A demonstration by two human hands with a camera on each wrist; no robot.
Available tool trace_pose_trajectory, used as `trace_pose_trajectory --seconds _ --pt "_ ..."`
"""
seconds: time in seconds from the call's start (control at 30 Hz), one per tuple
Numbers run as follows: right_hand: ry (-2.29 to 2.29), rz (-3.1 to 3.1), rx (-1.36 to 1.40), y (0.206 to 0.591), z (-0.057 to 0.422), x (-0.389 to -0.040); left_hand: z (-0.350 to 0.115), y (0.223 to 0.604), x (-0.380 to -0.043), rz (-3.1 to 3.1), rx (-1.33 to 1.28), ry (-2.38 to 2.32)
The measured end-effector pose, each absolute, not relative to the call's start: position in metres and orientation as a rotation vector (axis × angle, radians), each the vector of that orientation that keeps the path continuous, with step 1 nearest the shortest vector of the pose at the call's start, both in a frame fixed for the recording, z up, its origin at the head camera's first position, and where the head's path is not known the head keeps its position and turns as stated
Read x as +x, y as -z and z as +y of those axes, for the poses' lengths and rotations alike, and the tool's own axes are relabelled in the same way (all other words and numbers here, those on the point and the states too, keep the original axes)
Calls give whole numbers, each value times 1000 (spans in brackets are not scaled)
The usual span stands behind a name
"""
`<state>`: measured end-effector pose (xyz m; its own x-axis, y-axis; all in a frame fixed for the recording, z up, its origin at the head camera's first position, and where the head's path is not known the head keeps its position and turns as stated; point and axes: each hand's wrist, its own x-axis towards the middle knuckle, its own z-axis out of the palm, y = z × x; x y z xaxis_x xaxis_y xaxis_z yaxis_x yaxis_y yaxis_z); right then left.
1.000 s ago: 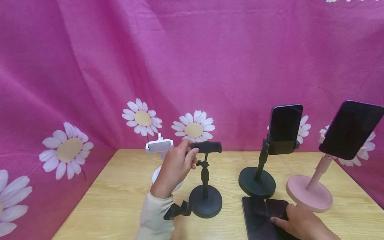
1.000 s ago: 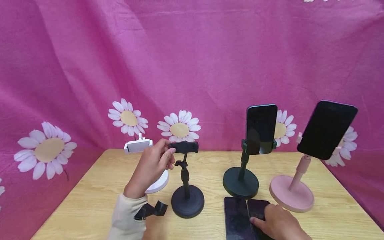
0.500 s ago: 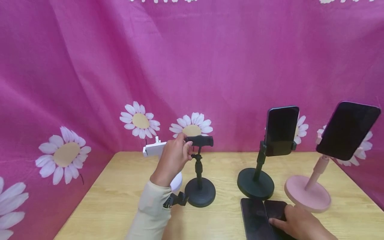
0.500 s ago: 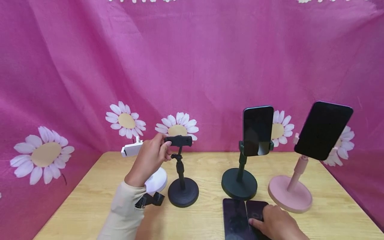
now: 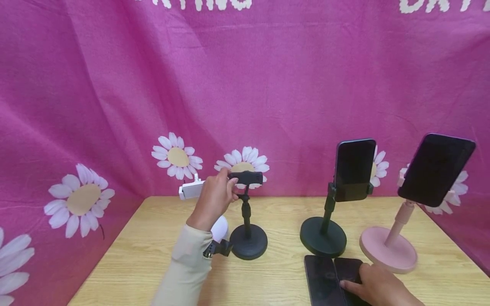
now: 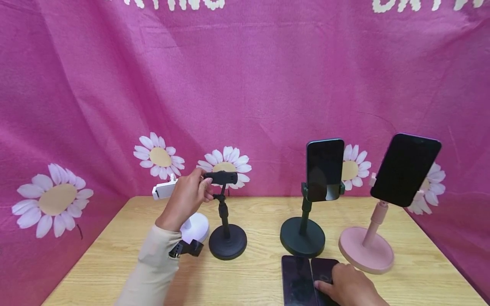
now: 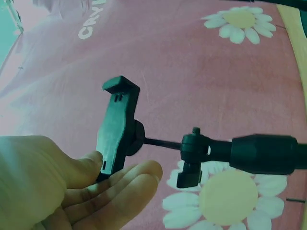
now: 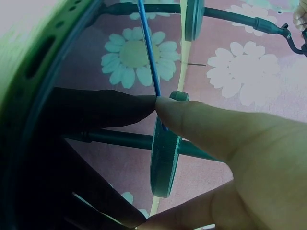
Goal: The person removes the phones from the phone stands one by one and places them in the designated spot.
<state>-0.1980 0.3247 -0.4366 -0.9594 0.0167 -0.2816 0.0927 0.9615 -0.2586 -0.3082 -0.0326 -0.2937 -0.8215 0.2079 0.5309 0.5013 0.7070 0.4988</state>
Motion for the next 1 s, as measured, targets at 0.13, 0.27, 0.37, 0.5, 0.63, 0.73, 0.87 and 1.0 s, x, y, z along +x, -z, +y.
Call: trace_pose_trajectory --seconds 0.13,0.27,0.37,0.5,0.63,0.73,0.87,1.0 --pt "415 2847 62 434 324 -195 -36 292 -312 -2485 -520 902" --pt "433 2857 54 433 325 -192 -33 292 -315 -2489 -480 911" --pt "430 2868 42 432 325 -191 -29 291 -316 -2485 -430 921" --pt "430 2883 27 433 322 -194 -24 289 -317 -2454 -353 867" --pt "389 2911 9 431 323 -196 -20 283 -319 -2447 -297 780" --pt "359 2928 13 429 323 -196 -17 281 -318 -2470 -282 727" --pt "341 2919 36 429 324 -194 -16 280 -316 -2482 -266 670" --pt "309 2878 99 429 323 -194 -18 280 -310 -2466 -247 655"
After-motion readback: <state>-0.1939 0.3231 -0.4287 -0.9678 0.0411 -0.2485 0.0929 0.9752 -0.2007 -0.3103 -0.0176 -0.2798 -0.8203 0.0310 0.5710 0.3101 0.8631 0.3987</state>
